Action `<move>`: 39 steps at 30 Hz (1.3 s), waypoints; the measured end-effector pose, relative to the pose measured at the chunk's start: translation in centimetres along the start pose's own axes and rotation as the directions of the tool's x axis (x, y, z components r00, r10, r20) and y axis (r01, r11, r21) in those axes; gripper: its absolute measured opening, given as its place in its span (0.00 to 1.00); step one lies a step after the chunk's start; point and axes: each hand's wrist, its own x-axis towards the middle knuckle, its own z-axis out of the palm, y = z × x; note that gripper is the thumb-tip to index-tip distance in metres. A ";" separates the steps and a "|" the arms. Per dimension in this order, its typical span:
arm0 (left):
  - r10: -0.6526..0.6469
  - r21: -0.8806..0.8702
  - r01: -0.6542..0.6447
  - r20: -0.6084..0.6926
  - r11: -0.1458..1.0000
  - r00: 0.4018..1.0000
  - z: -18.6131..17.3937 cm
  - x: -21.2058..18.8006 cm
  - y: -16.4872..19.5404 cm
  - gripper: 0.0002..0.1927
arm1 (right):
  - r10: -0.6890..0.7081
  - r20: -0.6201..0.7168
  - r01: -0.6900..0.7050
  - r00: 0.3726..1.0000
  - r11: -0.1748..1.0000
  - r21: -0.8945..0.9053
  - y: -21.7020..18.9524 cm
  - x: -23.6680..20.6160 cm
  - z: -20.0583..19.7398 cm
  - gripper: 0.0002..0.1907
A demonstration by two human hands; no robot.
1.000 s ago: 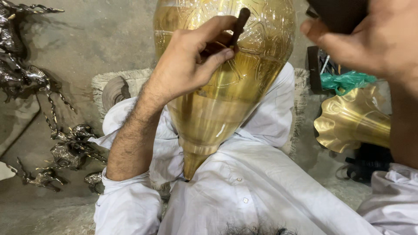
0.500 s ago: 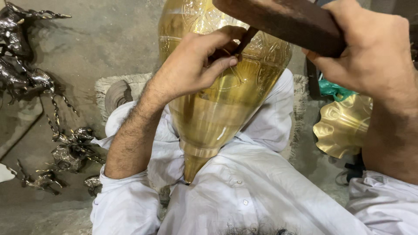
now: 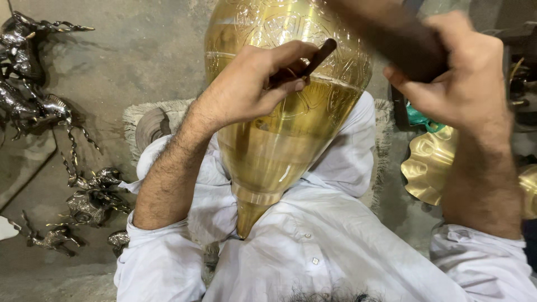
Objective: The person sits on the floor holding a large brass vase between their legs and engraves decorative patterns into its surface. They hold a chisel against the brass with one hand and strike it with a wooden mallet in the other hand, working around the etched design on the vase body.
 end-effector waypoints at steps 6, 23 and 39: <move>0.019 0.064 -0.020 0.021 0.998 1.000 0.0 0.2 -0.2 0.21 | 0.014 -0.005 -0.014 1.000 1.000 0.022 -0.1 -0.6 0.6 0.22; 0.074 0.065 -0.075 0.011 0.995 0.997 0.2 0.2 -0.6 0.22 | -0.042 -0.019 0.043 0.999 0.998 0.038 0.8 -1.1 1.3 0.25; 0.034 0.144 -0.035 0.006 0.989 0.999 0.9 0.2 -1.2 0.22 | -0.026 0.028 0.025 0.999 0.998 0.057 0.8 -0.2 0.9 0.25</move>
